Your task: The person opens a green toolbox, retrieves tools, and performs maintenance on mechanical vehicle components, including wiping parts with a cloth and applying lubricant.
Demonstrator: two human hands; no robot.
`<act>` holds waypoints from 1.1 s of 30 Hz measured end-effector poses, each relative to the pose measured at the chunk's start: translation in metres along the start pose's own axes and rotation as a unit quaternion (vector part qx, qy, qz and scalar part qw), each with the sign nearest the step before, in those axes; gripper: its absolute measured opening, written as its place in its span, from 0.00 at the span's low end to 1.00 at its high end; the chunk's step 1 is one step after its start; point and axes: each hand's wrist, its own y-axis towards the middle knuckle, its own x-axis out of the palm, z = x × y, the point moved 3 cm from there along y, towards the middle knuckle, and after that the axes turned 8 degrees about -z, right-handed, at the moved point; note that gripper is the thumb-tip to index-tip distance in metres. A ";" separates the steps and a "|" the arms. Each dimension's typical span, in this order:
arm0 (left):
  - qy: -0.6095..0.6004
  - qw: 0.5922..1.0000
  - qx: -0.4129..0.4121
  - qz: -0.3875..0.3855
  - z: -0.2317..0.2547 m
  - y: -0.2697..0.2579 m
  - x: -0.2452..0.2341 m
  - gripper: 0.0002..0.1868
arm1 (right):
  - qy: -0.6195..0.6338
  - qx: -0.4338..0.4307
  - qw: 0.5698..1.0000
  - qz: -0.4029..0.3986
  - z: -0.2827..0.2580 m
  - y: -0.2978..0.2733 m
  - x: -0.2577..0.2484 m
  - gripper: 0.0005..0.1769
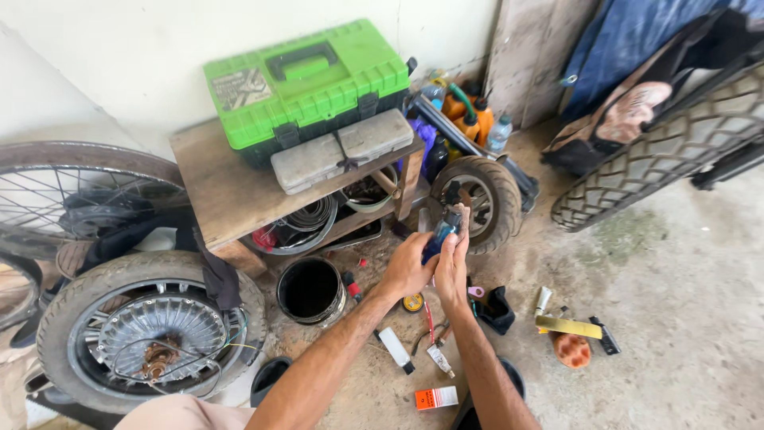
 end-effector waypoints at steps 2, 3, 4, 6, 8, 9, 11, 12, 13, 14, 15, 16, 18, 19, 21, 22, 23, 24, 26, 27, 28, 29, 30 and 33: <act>-0.006 0.999 0.040 -0.035 0.024 -0.004 -0.006 0.26 | -0.020 -0.023 1.000 0.005 -0.021 0.000 -0.014 0.39; -0.005 0.998 0.050 -0.034 0.035 -0.007 -0.010 0.26 | -0.006 -0.011 1.000 0.000 -0.032 0.002 -0.020 0.38; -0.040 0.996 0.048 -0.065 0.044 -0.009 -0.014 0.27 | 0.008 -0.001 1.000 -0.006 -0.044 0.004 -0.022 0.39; -0.073 0.991 0.055 -0.098 0.063 -0.013 -0.020 0.28 | 0.062 0.056 0.997 -0.004 -0.069 -0.002 -0.030 0.41; -0.136 0.981 -0.023 -0.138 0.073 -0.022 -0.019 0.27 | 0.116 0.115 0.987 -0.003 -0.093 -0.006 -0.031 0.42; -0.135 0.981 -0.016 -0.141 0.079 -0.025 -0.019 0.27 | 0.103 0.037 0.994 -0.022 -0.110 -0.007 -0.029 0.42; -0.272 0.955 -0.009 -0.116 0.092 -0.026 -0.019 0.22 | 0.087 -0.047 0.994 -0.036 -0.136 -0.012 -0.027 0.43; -0.271 0.955 -0.005 -0.120 0.099 -0.029 -0.020 0.22 | 0.082 -0.079 0.992 -0.048 -0.146 -0.018 -0.024 0.42; -0.298 0.949 -0.025 -0.100 0.105 -0.031 -0.022 0.21 | 0.076 -0.111 0.989 -0.060 -0.157 -0.024 -0.020 0.42; -0.323 0.942 -0.044 -0.080 0.113 -0.031 -0.025 0.19 | 0.075 -0.116 0.989 -0.055 -0.166 -0.032 -0.018 0.42; -0.322 0.942 -0.038 -0.084 0.122 -0.030 -0.030 0.19 | 0.001 -0.105 0.993 -0.050 -0.174 -0.041 -0.017 0.41; -0.323 0.943 -0.063 -0.057 0.128 -0.030 -0.036 0.20 | -0.072 -0.090 0.992 -0.043 -0.182 -0.052 -0.016 0.39; -0.322 0.942 -0.086 -0.035 0.138 -0.031 -0.045 0.21 | -0.124 -0.104 0.986 -0.037 -0.199 -0.069 -0.015 0.38; -0.302 0.952 -0.044 -0.009 0.145 -0.031 -0.050 0.21 | -0.174 -0.115 0.977 -0.036 -0.208 -0.077 -0.014 0.37; -0.283 0.959 -0.001 0.013 0.154 -0.032 -0.052 0.21 | -0.203 -0.089 0.975 -0.022 -0.219 -0.090 -0.017 0.37; -0.300 0.954 0.002 0.032 0.156 -0.032 -0.053 0.22 | -0.229 -0.063 0.971 -0.015 -0.221 -0.095 -0.019 0.37; -0.316 0.947 0.006 0.050 0.158 -0.034 -0.053 0.25 | -0.229 -0.062 0.971 -0.011 -0.223 -0.099 -0.022 0.37; -0.316 0.947 0.006 0.047 0.161 -0.036 -0.052 0.25 | -0.243 -0.074 0.967 -0.007 -0.224 -0.103 -0.024 0.35; -0.381 0.924 0.017 0.010 0.166 -0.041 -0.047 0.23 | -0.258 -0.085 0.963 -0.001 -0.217 -0.107 -0.031 0.34; -0.381 0.924 0.017 0.008 0.168 -0.042 -0.045 0.23 | -0.248 -0.092 0.964 0.014 -0.212 -0.107 -0.036 0.31; -0.399 0.917 -0.003 -0.022 0.169 -0.045 -0.039 0.22 | -0.239 -0.098 0.966 0.029 -0.205 -0.107 -0.040 0.28; -0.416 0.907 -0.023 -0.052 0.170 -0.047 -0.032 0.21 | -0.239 -0.095 0.966 0.032 -0.199 -0.105 -0.044 0.28; -0.415 0.908 -0.025 -0.056 0.171 -0.048 -0.027 0.21 | -0.215 -0.096 0.971 0.043 -0.194 -0.103 -0.048 0.27; -0.471 0.877 -0.006 -0.097 0.170 -0.049 -0.006 0.21 | -0.165 -0.107 0.979 0.053 -0.190 -0.097 -0.062 0.28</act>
